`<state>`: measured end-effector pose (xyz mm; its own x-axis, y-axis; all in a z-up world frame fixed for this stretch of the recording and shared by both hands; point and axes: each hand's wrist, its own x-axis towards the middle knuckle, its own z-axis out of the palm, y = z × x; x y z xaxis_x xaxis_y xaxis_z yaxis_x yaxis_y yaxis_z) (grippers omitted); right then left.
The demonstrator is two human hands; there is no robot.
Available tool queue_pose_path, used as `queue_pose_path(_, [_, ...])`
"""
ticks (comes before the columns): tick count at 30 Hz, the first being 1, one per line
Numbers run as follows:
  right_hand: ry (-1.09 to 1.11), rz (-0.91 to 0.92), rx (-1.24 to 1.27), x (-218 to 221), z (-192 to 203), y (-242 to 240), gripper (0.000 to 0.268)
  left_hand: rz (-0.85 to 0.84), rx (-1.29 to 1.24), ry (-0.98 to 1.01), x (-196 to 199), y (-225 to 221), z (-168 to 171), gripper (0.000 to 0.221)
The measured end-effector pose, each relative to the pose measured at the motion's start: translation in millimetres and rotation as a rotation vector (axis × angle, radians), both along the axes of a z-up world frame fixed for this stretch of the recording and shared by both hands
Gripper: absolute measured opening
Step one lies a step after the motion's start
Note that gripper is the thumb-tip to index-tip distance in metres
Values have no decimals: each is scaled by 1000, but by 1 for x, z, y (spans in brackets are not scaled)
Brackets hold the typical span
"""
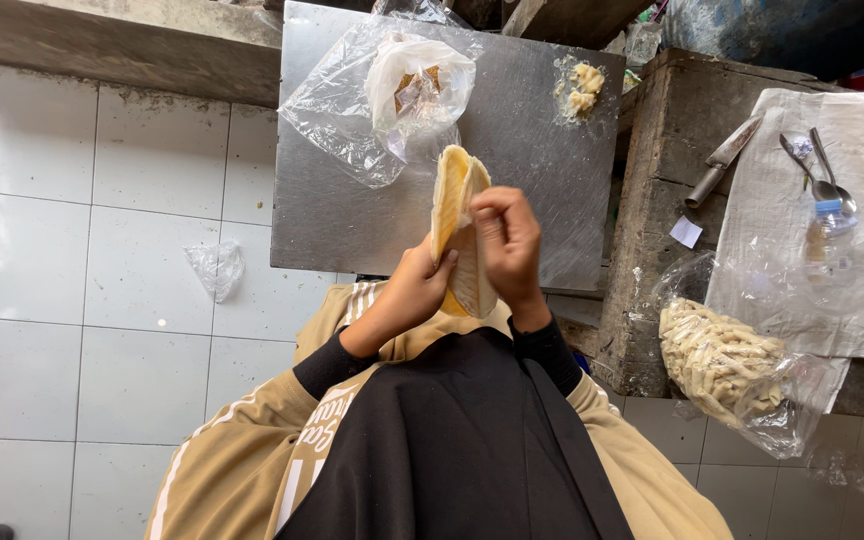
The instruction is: The person handles circular dough wrappers by hand, folding them into halves and thirds, and arranging them on a metal surface.
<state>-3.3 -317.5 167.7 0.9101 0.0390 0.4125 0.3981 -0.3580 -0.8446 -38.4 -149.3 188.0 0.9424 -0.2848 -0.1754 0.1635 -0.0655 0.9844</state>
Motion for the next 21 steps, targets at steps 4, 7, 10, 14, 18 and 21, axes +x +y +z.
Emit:
queue_pose_path(4, [191,-175,216,36,-33,-54,37,23,-57,7,0,8,-14,29])
queue_pose_path(7, [466,-156,233,37,-70,-70,58,39,-98,1,2,16,-24,30])
queue_pose_path(10, [716,-72,223,34,-121,-62,66,30,-173,-5,3,31,-34,29])
queue_pose_path(14, [606,138,21,25,-174,-38,68,84,-356,141,-1,81,-28,26])
queue_pose_path(18, [697,271,125,1,-205,-16,57,463,-692,122,-11,126,13,26])
queue_pose_path(21, [404,370,-614,-1,-215,-3,63,618,-715,-106,-14,139,45,28])
